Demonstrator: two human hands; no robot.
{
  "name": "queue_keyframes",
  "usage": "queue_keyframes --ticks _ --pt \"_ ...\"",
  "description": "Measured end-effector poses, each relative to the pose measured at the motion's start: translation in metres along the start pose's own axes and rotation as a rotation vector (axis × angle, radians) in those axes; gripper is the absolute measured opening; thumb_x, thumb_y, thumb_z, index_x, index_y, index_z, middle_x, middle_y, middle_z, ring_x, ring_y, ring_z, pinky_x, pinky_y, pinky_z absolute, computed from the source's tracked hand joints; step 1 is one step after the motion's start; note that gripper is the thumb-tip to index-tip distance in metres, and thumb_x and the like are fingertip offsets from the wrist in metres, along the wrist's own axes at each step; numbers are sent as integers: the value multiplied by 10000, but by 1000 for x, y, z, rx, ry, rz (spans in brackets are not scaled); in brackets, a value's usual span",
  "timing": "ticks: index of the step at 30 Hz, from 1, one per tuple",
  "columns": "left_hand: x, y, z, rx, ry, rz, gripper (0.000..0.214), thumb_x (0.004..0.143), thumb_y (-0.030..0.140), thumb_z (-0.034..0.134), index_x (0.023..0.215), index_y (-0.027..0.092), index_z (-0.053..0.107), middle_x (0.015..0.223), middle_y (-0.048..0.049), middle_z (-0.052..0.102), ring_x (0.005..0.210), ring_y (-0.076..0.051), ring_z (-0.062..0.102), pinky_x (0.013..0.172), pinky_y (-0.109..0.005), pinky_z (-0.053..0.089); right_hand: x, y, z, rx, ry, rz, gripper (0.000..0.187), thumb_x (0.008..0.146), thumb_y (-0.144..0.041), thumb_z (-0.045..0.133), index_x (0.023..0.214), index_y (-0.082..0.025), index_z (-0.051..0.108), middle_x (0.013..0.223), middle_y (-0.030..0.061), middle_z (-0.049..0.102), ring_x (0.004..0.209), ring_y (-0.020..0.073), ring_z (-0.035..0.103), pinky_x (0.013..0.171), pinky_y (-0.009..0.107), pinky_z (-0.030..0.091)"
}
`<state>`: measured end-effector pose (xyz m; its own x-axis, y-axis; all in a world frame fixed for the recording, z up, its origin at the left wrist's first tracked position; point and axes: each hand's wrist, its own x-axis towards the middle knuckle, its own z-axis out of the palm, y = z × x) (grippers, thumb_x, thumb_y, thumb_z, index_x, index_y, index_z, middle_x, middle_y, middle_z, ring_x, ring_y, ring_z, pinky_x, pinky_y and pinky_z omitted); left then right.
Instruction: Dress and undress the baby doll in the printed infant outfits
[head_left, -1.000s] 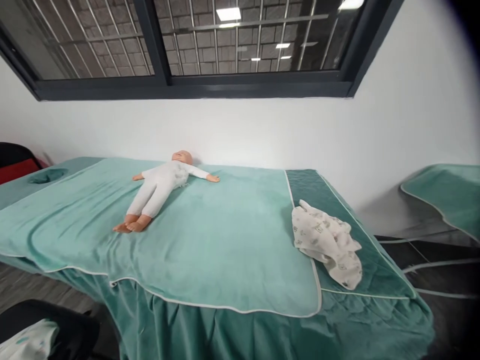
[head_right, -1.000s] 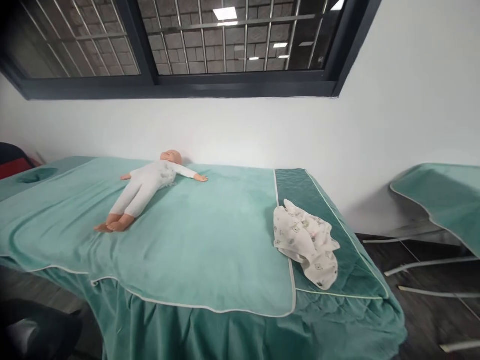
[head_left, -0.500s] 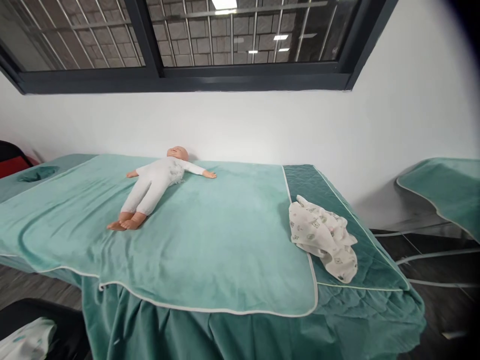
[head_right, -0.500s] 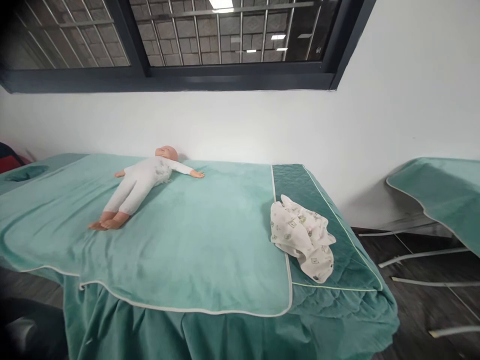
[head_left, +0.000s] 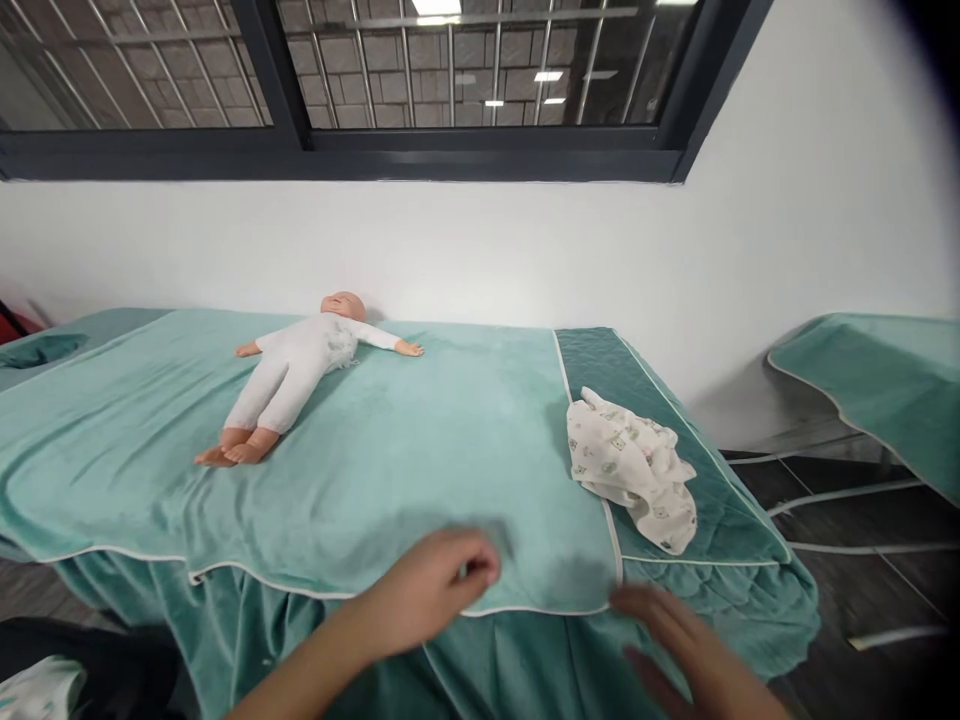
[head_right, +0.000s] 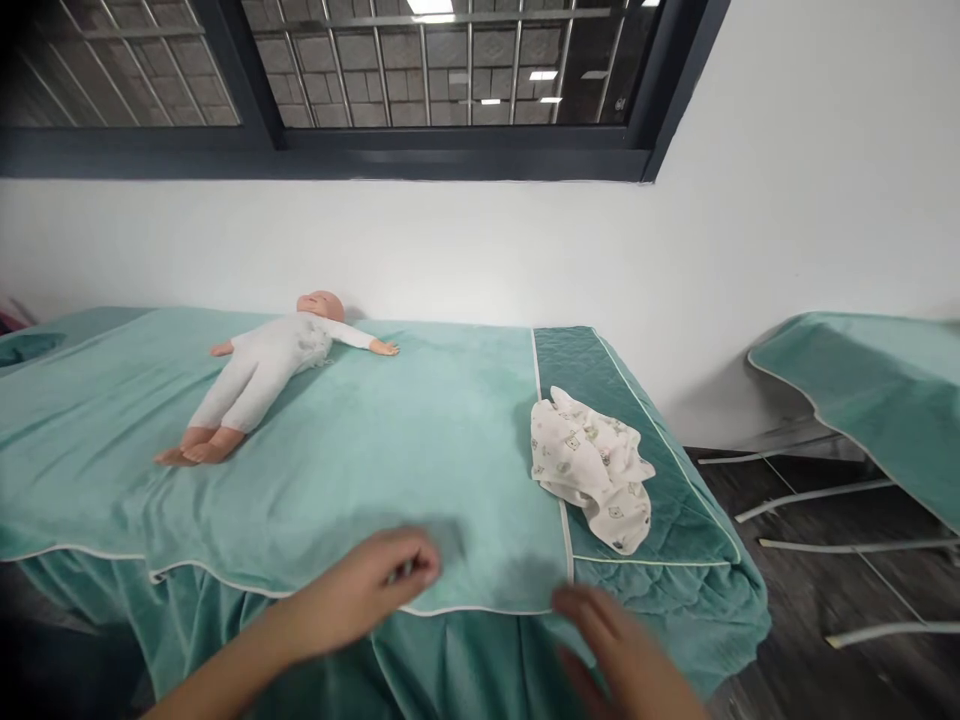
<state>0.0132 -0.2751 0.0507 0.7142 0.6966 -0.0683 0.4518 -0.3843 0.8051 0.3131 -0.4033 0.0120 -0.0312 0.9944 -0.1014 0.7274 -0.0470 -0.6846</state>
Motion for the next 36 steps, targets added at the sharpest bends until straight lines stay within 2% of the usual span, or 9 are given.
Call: queue_keyframes --ticks 3,6,12,19,23,27,29,32,36 --pt "68 -2 -1 70 224 129 207 931 310 468 929 230 659 904 -28 674 829 -172 595 724 -276 446 54 5 -18 -281 455 -158 477 911 -395 544 1367 -268 488 1465 118 457 1393 352 363 1141 578 294" --pt "116 -15 4 116 330 179 209 929 303 465 972 225 654 967 -44 679 871 -187 606 771 -307 449 98 15 -32 -486 667 -125 577 920 -387 516 1442 -188 374 1478 184 423 1367 384 382 1072 581 363" --pt "137 -40 12 -80 454 70 245 900 401 543 999 205 652 885 -44 684 801 -182 611 745 -326 472 144 26 -47 -475 515 -123 491 842 -197 503 1333 -186 488 1300 137 588 1160 330 546 925 458 465" --pt "128 -45 23 -130 639 302 923 672 474 816 1429 231 348 1455 -156 389 1332 -286 429 1096 -442 380 170 -76 -59 -6 390 -212 283 906 -300 482 1150 -240 614 1020 24 716 868 188 645 732 272 466" --pt "126 -50 19 -344 774 263 644 855 470 644 1391 240 372 1413 -136 440 1329 -250 444 1108 -411 373 202 -112 -64 4 193 -329 259 931 -287 424 998 -213 663 905 0 706 816 158 619 719 246 439" --pt "129 -57 12 -591 800 158 383 922 447 548 1235 228 512 1284 -109 574 1194 -211 553 1006 -363 452 241 -102 -75 -92 -68 -282 290 946 -343 438 997 -176 669 960 31 694 859 171 627 733 256 447" --pt "130 -59 10 -565 836 162 276 916 412 564 1101 207 585 1233 -106 589 1160 -204 561 992 -358 454 247 -96 -74 -295 -7 -192 263 926 -319 498 1036 -148 666 1022 88 682 915 224 624 765 305 456" --pt "131 -57 11 -450 841 184 205 936 365 530 899 189 627 1208 -99 581 1165 -202 546 1014 -357 428 230 -96 -53 -547 360 -252 243 902 -154 499 1101 -124 635 1128 170 627 1048 300 569 860 395 444" --pt "130 -54 13 -481 851 189 187 915 349 573 1046 218 606 1281 -85 558 1216 -208 523 1036 -369 419 195 -99 -6 -344 492 -533 203 945 -159 459 1085 -203 599 1114 115 602 1068 264 547 935 407 443"
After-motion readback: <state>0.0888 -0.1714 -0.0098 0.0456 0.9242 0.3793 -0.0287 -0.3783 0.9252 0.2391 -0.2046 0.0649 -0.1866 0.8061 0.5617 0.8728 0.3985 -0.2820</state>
